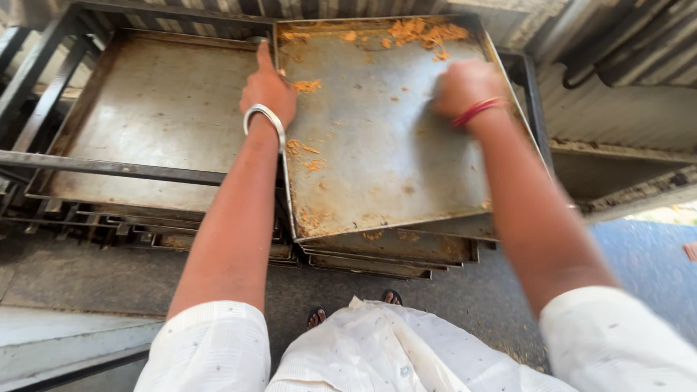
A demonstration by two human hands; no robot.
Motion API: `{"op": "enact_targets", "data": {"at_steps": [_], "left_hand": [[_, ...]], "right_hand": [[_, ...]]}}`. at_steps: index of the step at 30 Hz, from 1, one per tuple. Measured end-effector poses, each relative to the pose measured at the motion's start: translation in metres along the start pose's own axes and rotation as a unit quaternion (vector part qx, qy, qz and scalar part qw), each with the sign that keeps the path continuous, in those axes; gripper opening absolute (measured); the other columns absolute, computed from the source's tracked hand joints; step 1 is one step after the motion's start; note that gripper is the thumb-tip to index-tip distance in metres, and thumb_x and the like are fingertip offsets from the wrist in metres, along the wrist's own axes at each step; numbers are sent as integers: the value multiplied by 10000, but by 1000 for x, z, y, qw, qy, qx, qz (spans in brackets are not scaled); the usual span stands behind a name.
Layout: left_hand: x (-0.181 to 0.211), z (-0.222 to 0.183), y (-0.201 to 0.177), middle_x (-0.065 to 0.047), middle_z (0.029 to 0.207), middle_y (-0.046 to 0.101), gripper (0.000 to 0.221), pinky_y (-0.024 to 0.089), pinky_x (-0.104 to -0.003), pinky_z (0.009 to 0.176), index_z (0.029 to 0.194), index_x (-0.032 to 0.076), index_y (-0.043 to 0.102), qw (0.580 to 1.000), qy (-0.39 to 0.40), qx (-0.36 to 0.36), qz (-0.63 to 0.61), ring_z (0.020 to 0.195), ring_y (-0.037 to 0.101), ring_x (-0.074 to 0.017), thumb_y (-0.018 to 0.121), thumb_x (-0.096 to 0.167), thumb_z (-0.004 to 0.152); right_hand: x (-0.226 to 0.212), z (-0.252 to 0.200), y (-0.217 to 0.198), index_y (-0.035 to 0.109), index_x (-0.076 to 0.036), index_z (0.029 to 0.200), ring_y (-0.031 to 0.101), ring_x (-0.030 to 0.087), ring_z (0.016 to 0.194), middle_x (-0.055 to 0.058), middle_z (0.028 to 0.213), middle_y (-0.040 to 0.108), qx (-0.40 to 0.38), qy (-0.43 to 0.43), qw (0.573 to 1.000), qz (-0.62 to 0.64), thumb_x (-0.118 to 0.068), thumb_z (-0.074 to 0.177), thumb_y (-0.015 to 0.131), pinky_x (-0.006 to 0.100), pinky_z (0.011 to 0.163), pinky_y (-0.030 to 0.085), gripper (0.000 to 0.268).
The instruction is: The person scrapes crumbs and food residue from metal baking trays using a handheld metal scraper and stacks them.
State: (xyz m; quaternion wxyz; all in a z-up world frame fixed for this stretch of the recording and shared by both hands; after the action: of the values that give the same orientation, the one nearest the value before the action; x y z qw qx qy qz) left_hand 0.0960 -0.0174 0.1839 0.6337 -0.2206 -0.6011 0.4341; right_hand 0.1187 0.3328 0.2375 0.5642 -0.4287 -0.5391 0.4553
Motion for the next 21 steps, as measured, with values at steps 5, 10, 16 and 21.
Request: {"op": "enact_targets", "data": {"at_steps": [5,10,16,21], "left_hand": [[-9,8,10,-241,1058,715,647,540,-554,857,1571,193,273,1000,7,10,4,984,691,-463,588,248,1008],[-9,-12,21,-277,1261,637,725,508,-550,935,1598,144,208,998,42,-32,-20,1119,637,-478,612,206,999],[-3,-61,21,-340,1496,433,723,432,-524,1088,1624,111,162,992,84,-90,-9,1338,500,-483,588,190,1044],[-7,-86,10,-344,1609,310,705,376,-515,1164,1632,107,184,989,108,-91,-46,1446,392,-493,581,165,1052]], "right_hand": [[-149,-128,-43,761,-84,889,724,376,908,201,951,745,-25,-159,982,98,-194,730,755,481,782,580,194],[-90,-150,-36,761,-76,905,727,354,863,187,909,743,-48,-87,990,101,-371,744,835,467,771,584,344],[91,-169,-1,781,-30,944,743,364,790,207,881,744,79,86,991,-67,-543,829,855,463,690,603,531],[124,-192,11,790,-101,973,719,414,843,203,901,736,67,130,987,64,-466,823,874,504,773,571,403]]}}
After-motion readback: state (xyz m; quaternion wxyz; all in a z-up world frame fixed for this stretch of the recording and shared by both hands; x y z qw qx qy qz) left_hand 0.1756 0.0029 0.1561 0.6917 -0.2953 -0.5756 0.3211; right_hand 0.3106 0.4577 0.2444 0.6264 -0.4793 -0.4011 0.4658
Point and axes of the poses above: each hand's wrist, its own z-axis towards the middle knuckle, its own y-axis out of the palm, x = y × z, the point moved 7 cm from there along z, towards the middle knuckle
